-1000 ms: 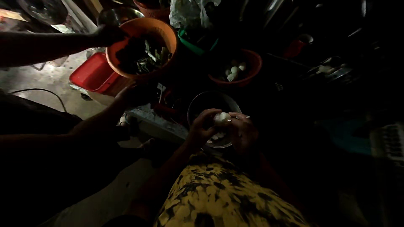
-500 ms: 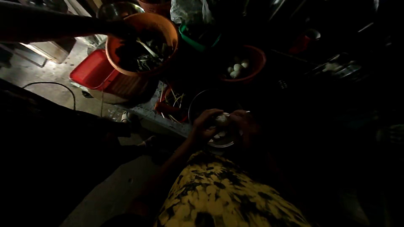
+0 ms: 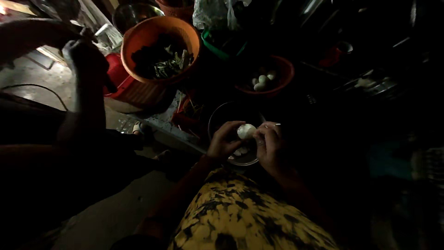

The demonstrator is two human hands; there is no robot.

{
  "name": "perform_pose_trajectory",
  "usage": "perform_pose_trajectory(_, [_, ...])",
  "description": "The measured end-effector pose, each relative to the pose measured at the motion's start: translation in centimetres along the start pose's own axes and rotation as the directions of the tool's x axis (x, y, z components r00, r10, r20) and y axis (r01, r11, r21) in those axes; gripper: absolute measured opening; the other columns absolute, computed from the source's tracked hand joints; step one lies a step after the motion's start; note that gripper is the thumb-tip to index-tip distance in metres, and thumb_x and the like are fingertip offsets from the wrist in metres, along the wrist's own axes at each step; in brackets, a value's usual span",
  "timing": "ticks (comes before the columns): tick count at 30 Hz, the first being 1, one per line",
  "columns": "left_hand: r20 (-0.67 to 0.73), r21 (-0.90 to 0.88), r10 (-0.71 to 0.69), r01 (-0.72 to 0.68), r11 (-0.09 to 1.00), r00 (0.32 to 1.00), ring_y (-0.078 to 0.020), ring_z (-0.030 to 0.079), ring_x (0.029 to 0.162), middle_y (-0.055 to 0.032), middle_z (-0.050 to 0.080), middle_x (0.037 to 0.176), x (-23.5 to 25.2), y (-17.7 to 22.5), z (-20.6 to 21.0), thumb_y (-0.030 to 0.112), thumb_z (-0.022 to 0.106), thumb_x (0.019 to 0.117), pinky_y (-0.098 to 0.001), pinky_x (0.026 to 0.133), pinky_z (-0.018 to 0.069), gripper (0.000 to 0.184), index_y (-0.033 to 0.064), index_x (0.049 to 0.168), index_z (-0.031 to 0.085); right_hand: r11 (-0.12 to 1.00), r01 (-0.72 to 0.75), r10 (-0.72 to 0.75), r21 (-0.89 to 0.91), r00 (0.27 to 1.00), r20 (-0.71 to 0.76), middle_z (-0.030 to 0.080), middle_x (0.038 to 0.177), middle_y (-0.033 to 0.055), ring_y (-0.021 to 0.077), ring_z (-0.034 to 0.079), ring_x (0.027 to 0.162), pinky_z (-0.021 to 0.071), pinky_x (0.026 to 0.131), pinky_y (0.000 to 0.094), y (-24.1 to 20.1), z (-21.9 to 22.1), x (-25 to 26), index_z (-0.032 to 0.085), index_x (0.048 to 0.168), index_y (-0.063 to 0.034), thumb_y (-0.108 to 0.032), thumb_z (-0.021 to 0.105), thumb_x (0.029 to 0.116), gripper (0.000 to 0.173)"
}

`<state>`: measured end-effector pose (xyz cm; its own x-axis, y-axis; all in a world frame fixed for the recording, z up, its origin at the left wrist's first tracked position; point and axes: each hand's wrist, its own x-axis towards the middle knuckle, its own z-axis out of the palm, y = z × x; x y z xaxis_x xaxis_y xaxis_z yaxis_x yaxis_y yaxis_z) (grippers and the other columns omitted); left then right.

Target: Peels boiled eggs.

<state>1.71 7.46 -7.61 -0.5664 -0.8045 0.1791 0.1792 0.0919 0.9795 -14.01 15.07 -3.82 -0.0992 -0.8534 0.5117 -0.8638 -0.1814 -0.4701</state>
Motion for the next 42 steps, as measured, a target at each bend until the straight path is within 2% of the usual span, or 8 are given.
perform_pose_trajectory(4, [0.031, 0.018, 0.006, -0.007, 1.0, 1.0, -0.016, 0.067, 0.107, -0.015, 0.061, 0.13, 0.3, 0.2, -0.3, 0.002, 0.075, 0.0881, -0.0316, 0.09, 0.0601, 0.048, -0.0032, 0.134, 0.059, 0.999, -0.019, 0.019, 0.04, 1.0, -0.002, 0.065, 0.105, 0.0188, 0.0235, 0.064, 0.099, 0.0547, 0.089, 0.0303, 0.4, -0.4, 0.2, 0.068, 0.102, 0.0024, -0.015, 0.054, 0.1031, 0.023])
perform_pose_trajectory(7, [0.067, 0.088, 0.06, -0.065, 0.994, 0.996, -0.0195, 0.064, 0.117, -0.0181, 0.06, 0.133, 0.3, -0.3, -0.3, 0.002, 0.075, 0.0876, -0.0338, 0.098, 0.0575, 0.047, -0.0051, 0.132, 0.061, 1.0, -0.007, 0.007, -0.002, 0.998, 0.056, 0.069, 0.107, 0.02, 0.0285, 0.068, 0.1, 0.0571, 0.089, 0.0387, 0.5, -1.2, 0.3, 0.074, 0.111, 0.0004, -0.017, 0.057, 0.1017, 0.026])
perform_pose_trajectory(10, [0.091, 0.14, 0.156, -0.167, 0.976, 0.984, -0.0202, 0.063, 0.119, -0.0215, 0.062, 0.131, 0.8, -0.1, -0.5, 0.0, 0.075, 0.0861, -0.0319, 0.101, 0.054, 0.046, -0.0082, 0.129, 0.062, 0.998, 0.021, -0.017, -0.066, 0.998, 0.06, 0.072, 0.105, 0.0186, 0.0309, 0.071, 0.097, 0.0584, 0.087, 0.0425, 0.5, -1.2, 0.8, 0.076, 0.105, -0.0017, -0.02, 0.062, 0.0988, 0.024])
perform_pose_trajectory(19, [0.137, 0.172, 0.063, -0.087, 0.981, 0.989, -0.0211, 0.063, 0.119, -0.0211, 0.061, 0.132, 1.6, 0.4, -0.4, 0.001, 0.074, 0.0876, -0.0316, 0.101, 0.053, 0.045, -0.0038, 0.131, 0.063, 0.985, 0.046, -0.048, -0.164, 0.999, -0.006, 0.073, 0.097, 0.015, 0.0296, 0.072, 0.092, 0.058, 0.084, 0.0421, 1.6, -0.2, 0.9, 0.073, 0.092, -0.0026, -0.014, 0.06, 0.0944, 0.018])
perform_pose_trajectory(28, [0.074, 0.201, 0.138, -0.15, 0.968, 0.988, -0.0219, 0.064, 0.115, -0.022, 0.063, 0.128, 2.3, -0.4, -0.2, -0.002, 0.073, 0.0862, -0.0332, 0.1, 0.054, 0.045, -0.0059, 0.13, 0.063, 0.984, 0.068, -0.075, -0.164, 0.996, -0.041, 0.073, 0.1, 0.0178, 0.0307, 0.072, 0.093, 0.0587, 0.084, 0.0436, 2.9, 1.0, 1.2, 0.073, 0.096, 0.0014, -0.014, 0.058, 0.098, 0.022])
perform_pose_trajectory(32, [0.069, 0.222, 0.045, -0.06, 0.973, 0.997, -0.0222, 0.064, 0.117, -0.0233, 0.062, 0.13, 2.2, 0.1, 0.0, 0.0, 0.07, 0.0881, -0.0331, 0.101, 0.0522, 0.047, -0.0085, 0.133, 0.06, 0.99, 0.022, -0.016, -0.138, 0.999, 0.05, 0.07, 0.107, 0.0267, 0.0402, 0.07, 0.099, 0.0572, 0.087, 0.0506, 2.1, 0.6, 1.1, 0.069, 0.105, 0.0091, -0.01, 0.055, 0.1011, 0.024])
perform_pose_trajectory(36, [0.037, 0.213, -0.131, 0.12, 0.97, 0.991, -0.0175, 0.065, 0.113, -0.0165, 0.063, 0.129, 1.9, 0.0, 0.4, 0.006, 0.071, 0.0913, -0.0326, 0.098, 0.0541, 0.046, -0.0009, 0.136, 0.06, 0.99, 0.074, -0.07, -0.117, 0.997, 0.031, 0.067, 0.103, 0.0255, 0.0385, 0.067, 0.098, 0.0555, 0.084, 0.0457, 2.7, 0.9, 0.8, 0.064, 0.1, 0.0058, -0.01, 0.053, 0.1, 0.019])
perform_pose_trajectory(42, [0.016, 0.047, -0.22, 0.219, 0.975, 0.975, -0.0128, 0.067, 0.102, -0.0139, 0.066, 0.121, 1.8, -0.4, 0.6, 0.006, 0.073, 0.0911, -0.0297, 0.092, 0.0566, 0.048, -0.0005, 0.137, 0.058, 0.982, 0.074, -0.072, -0.174, 0.997, 0.019, 0.066, 0.101, 0.0236, 0.0356, 0.066, 0.096, 0.0525, 0.084, 0.0465, 3.0, 0.8, -0.1, 0.062, 0.099, 0.004, -0.012, 0.052, 0.1018, 0.019])
